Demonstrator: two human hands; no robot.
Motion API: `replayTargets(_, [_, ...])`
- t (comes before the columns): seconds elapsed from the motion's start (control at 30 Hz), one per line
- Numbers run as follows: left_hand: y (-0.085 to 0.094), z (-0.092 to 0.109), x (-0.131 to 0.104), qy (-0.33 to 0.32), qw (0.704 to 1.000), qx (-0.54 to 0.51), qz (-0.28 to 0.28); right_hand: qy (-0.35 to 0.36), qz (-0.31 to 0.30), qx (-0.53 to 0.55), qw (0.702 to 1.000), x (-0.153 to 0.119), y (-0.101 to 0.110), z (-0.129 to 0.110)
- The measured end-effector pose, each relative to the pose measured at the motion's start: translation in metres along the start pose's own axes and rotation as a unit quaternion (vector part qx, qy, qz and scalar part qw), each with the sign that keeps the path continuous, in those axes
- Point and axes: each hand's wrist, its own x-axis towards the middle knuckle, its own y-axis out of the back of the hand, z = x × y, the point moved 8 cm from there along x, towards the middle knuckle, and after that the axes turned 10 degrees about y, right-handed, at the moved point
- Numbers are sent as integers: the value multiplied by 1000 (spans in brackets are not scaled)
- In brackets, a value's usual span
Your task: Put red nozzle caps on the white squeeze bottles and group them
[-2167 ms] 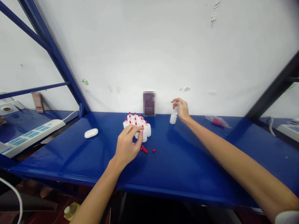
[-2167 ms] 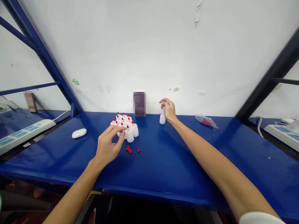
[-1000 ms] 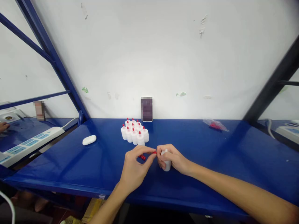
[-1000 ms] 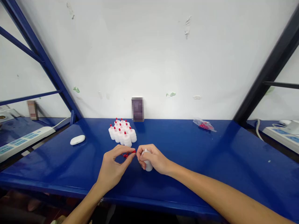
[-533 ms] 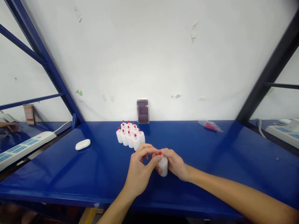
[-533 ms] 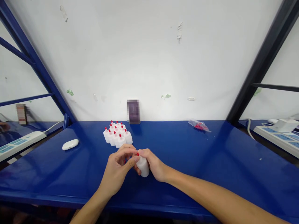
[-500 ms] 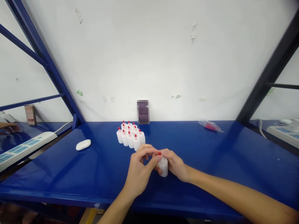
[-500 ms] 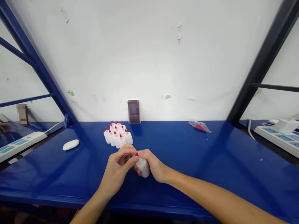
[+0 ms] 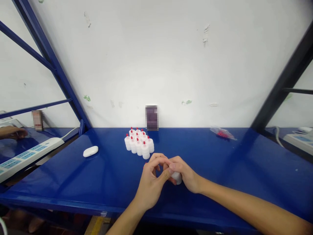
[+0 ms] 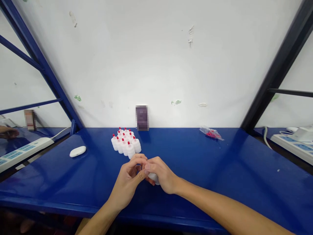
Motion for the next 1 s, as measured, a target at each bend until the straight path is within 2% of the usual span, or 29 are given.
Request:
replayTargets(0.23, [-8,6,-6,-9,999,49,0,18,-10,-27,999,-5,5,-7])
replayTargets(0.33, [-4,10,-9,-42,995,88,33,54,-47,-161,984,-5,7,-18])
replayTargets(0.43, [6,15,-12,-86,984,136,81,79,-101,-332,934,-5,6,-25])
replayTargets(0.53, [14,17,-10,-100,973,173,116,54,-94,-433,895,-4,14,-22])
replayTargets(0.63, [17,15,-5,-84,964,214,132,31,-68,-495,866,-2,24,-18])
replayTargets(0.8, [19,17,-1,-88,940,306,124,19,-78,-559,825,0,29,-10])
replayTargets(1.0, [55,24,7,-69,909,393,123,-54,-106,-688,716,15,37,7])
